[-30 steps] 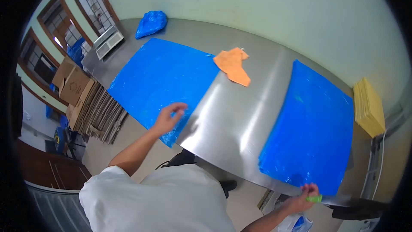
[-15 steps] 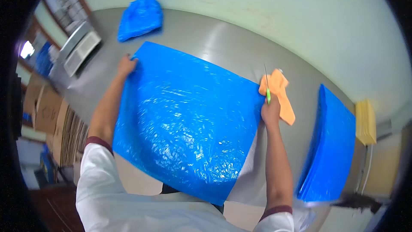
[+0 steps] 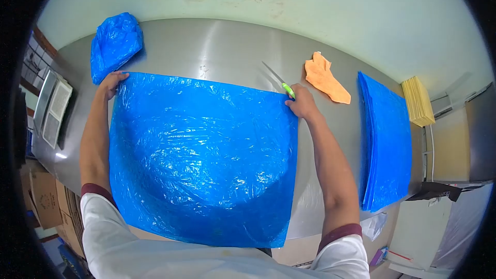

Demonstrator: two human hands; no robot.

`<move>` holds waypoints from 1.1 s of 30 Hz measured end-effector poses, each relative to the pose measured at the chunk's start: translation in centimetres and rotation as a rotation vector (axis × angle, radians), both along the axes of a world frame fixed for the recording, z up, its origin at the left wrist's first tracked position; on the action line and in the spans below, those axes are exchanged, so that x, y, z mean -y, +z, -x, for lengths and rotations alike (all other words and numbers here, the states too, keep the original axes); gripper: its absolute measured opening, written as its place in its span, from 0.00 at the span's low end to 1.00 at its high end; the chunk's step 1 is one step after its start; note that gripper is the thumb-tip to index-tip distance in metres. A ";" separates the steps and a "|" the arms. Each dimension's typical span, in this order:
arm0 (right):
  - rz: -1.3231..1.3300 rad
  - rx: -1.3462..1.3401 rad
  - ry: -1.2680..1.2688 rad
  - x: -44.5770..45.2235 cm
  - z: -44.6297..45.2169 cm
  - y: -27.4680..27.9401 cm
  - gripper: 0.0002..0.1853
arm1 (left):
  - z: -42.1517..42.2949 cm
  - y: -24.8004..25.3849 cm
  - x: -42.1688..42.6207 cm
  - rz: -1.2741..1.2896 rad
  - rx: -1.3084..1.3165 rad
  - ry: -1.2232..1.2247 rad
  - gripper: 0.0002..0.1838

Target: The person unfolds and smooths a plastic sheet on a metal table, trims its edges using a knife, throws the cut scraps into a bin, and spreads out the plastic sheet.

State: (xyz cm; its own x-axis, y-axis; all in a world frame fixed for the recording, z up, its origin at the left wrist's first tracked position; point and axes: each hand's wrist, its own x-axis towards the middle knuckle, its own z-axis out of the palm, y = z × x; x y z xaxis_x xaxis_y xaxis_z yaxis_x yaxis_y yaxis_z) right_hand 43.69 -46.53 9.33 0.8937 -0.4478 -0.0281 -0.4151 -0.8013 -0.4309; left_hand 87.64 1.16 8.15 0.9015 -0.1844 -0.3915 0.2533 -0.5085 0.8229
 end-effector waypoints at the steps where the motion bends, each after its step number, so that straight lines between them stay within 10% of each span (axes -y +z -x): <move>1: -0.017 0.038 0.023 -0.1 -0.2 0.0 0.16 | -0.4 -0.3 -0.3 0.061 -0.056 -0.084 0.15; 12: -0.070 0.021 0.182 -3.8 -5.5 0.6 0.13 | -0.4 1.1 -0.8 0.315 0.056 -0.096 0.14; 22: -0.021 0.349 0.212 -2.5 -14.4 9.7 0.05 | 2.1 20.7 -7.8 0.259 0.600 -0.022 0.19; 27: 0.086 0.700 0.273 -4.9 -12.8 25.3 0.08 | 18.4 36.3 -18.4 -0.040 1.533 -0.099 0.23; 30: 0.110 0.799 0.201 -6.9 -9.3 29.2 0.08 | 29.4 35.7 -27.3 0.613 1.172 0.270 0.23; 33: 0.140 0.851 0.188 -6.3 -5.3 27.0 0.10 | 43.8 29.7 -19.5 0.259 1.450 -0.098 0.20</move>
